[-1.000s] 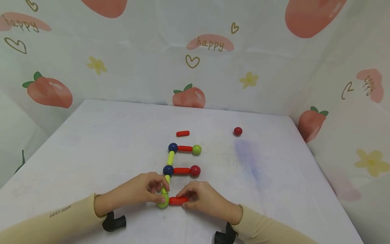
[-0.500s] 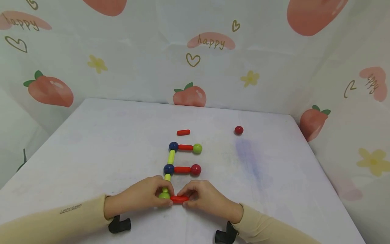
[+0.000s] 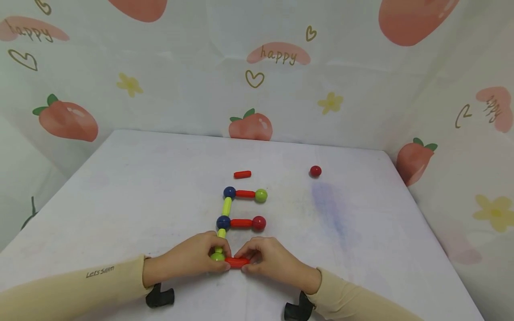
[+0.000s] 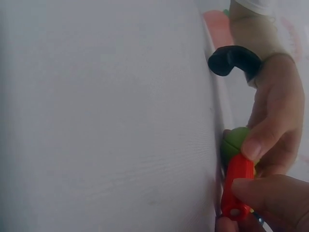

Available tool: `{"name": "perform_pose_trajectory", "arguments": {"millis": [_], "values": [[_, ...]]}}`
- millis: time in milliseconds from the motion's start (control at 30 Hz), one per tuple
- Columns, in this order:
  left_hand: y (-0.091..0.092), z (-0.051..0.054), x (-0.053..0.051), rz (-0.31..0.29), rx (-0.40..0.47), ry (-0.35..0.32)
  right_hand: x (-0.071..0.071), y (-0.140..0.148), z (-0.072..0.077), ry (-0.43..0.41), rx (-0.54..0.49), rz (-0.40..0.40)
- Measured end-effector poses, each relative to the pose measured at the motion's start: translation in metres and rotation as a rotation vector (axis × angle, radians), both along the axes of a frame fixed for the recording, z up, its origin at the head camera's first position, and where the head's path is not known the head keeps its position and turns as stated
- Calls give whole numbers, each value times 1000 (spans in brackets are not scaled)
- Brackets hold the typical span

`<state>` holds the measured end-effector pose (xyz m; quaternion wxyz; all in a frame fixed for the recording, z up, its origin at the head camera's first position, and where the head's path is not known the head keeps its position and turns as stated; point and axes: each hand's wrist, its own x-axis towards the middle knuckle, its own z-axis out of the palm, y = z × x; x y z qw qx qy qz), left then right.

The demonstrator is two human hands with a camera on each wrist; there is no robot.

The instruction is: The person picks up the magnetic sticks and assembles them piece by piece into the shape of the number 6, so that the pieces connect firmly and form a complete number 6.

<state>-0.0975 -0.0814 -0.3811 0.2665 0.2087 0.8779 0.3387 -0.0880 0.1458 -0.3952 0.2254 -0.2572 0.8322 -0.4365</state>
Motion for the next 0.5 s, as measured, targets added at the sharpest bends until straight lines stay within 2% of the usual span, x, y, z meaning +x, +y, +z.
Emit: {"name": "perform_pose_trajectory", "arguments": {"millis": [167, 300, 500], "values": [[0, 0, -1, -3, -1, 0, -1, 2, 3, 4, 24, -1], [0, 0, -1, -1, -5, -8, -5, 6, 12, 20, 40, -19], [-1, 1, 0, 12, -9, -35, -28, 13, 37, 98, -5, -38]]}}
